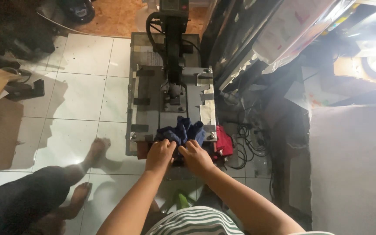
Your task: The person operates a heat press machine to apply a graphic design onto t-shirts. They place a red t-shirt on the press, lower the heated platen, and then remove it. They repeat the process with a black t-shirt, smoothing the fabric and ensuring the design is properly aligned before pressing.
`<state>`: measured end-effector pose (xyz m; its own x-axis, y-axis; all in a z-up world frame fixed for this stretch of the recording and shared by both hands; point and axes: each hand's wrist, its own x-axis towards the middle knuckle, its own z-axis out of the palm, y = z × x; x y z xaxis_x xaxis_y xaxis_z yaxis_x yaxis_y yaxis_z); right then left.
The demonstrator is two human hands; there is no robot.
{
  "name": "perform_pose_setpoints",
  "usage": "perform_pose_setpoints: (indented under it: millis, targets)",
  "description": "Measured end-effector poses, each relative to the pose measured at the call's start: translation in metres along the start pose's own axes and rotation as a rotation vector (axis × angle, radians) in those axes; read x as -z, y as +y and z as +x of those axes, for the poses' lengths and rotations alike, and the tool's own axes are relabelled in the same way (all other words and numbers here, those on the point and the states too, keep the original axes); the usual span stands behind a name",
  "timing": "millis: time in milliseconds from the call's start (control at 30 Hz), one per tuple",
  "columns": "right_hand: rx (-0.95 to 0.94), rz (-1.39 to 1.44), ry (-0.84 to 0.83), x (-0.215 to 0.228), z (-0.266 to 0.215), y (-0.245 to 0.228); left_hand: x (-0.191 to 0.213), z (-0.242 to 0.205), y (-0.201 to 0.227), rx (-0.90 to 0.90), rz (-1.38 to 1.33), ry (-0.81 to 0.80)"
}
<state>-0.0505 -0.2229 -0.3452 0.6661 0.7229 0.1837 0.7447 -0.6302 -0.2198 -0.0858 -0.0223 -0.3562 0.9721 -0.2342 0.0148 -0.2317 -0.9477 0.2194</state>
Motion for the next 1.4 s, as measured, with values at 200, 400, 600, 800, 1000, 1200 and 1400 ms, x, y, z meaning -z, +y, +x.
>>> perform_pose_setpoints:
  millis: [200, 400, 600, 800, 1000, 1200, 1400]
  targets:
    - [0.017, -0.007, 0.011, -0.022, 0.001, 0.007, 0.015, 0.005, 0.007, 0.027, 0.015, 0.02]
    - [0.027, -0.037, 0.041, -0.009, 0.002, 0.0, 0.022, 0.003, 0.009, 0.028, 0.008, -0.007]
    - [0.034, -0.039, 0.065, -0.016, -0.001, 0.004, 0.011, 0.002, 0.01, 0.072, 0.011, -0.006]
    - [0.03, -0.04, 0.058, 0.014, -0.002, -0.008, 0.028, -0.006, 0.011, 0.048, -0.006, -0.067]
    - [-0.058, 0.044, 0.058, 0.064, 0.0, -0.033, 0.061, -0.025, 0.024, 0.126, -0.031, -0.086]
    - [-0.042, 0.271, 0.105, 0.152, 0.017, -0.055, 0.134, -0.035, 0.037, 0.001, -0.086, 0.286]
    - [-0.003, 0.091, 0.453, 0.214, 0.056, -0.057, 0.229, 0.0, 0.045, -0.087, -0.168, 0.656]
